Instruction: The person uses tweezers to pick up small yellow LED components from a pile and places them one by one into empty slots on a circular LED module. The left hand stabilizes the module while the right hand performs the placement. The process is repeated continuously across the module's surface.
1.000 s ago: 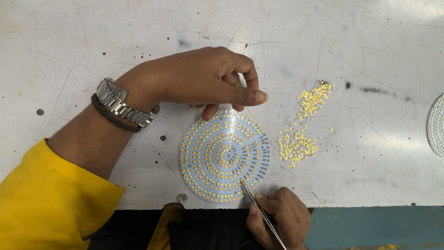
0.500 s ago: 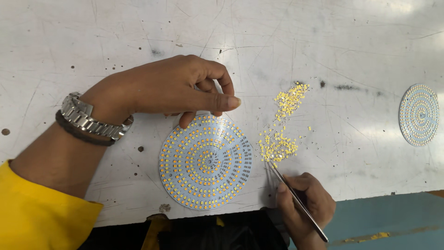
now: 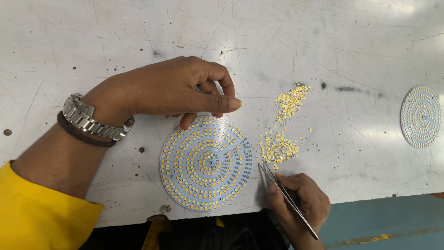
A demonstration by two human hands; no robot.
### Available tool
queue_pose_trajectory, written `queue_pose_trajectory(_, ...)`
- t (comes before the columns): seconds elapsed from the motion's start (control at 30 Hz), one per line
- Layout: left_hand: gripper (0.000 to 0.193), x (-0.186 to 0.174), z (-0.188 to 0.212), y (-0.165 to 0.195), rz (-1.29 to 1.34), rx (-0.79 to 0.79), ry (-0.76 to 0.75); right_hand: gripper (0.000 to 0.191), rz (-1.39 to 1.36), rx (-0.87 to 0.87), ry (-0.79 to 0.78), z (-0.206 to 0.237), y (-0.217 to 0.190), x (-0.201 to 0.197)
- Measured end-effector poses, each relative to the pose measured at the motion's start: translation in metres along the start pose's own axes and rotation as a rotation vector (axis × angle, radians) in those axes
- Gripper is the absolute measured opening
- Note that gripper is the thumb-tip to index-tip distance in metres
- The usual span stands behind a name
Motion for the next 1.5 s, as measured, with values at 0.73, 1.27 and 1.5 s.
queue_pose_trajectory(0.73,0.051,-0.001,0.002,0.002,-0.023,0.067,0.027,0.013,-0.091,-0.019,0.09,0.012,-0.004,0.011)
queue_pose_trajectory(1.27,0.051,0.0,0.0,0.002,0.015,0.036,0.025,0.012,-0.039,0.034,0.032,0.009,-0.003,0.004)
queue_pose_trajectory(1.5,0.048,-0.001,-0.001,0.0,0.02,0.087,0.021,0.011,-0.073,0.023,0.017,0.018,-0.008,0.009)
Point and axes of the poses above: each hand's wrist, its own z-axis away from the middle knuckle, its own x-axis out of the palm, y = z × x, the point moved 2 cm from there along -z, towards the middle knuckle, and after that the axes turned 3 degrees about x, right-handed, at the moved point
